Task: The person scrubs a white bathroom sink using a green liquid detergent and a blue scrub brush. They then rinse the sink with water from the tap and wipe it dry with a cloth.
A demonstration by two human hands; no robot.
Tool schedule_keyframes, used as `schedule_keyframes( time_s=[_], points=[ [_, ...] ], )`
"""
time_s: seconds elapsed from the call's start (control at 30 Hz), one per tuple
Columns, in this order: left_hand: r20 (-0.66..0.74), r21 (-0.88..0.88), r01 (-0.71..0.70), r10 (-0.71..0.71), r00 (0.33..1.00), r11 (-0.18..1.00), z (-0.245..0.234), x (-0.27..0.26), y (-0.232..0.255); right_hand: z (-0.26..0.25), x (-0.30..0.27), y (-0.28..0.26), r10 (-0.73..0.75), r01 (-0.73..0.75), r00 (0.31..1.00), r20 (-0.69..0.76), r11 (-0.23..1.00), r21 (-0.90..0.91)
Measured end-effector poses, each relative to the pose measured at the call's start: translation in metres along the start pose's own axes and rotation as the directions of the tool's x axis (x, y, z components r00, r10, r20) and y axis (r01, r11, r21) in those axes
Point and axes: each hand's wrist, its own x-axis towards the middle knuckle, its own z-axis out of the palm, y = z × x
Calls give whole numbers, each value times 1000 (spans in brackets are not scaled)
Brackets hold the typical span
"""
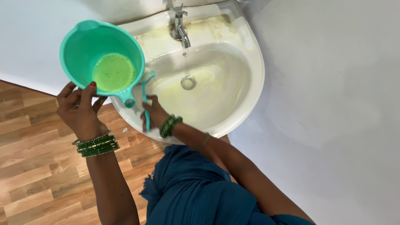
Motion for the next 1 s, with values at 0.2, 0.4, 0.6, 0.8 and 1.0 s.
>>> schedule_keyframes(
  time_s=[0.2, 0.4, 0.6, 0.8, 1.0],
  points=[
    [7, -8, 28, -28, 1000, 1000, 4, 6, -3, -3, 16, 4, 45, -48, 999, 26, 991, 128],
    [27, -10, 48, -48, 998, 999, 7, 8, -9, -19, 53, 6, 111, -100, 993, -33, 967, 236],
    [45, 2, 53, -53, 998, 999, 11, 10, -9, -16, 56, 1, 124, -106, 988, -92, 977, 186],
    [54, 25, 44, -46, 997, 999, 13, 14, -15, -28, 34, 1, 157, -152, 985, -71, 986, 61],
    [39, 11, 62, -63, 997, 998, 8, 17, -14, -111, 15, 10, 43, -78, 995, -92, 905, -417]
  ],
)
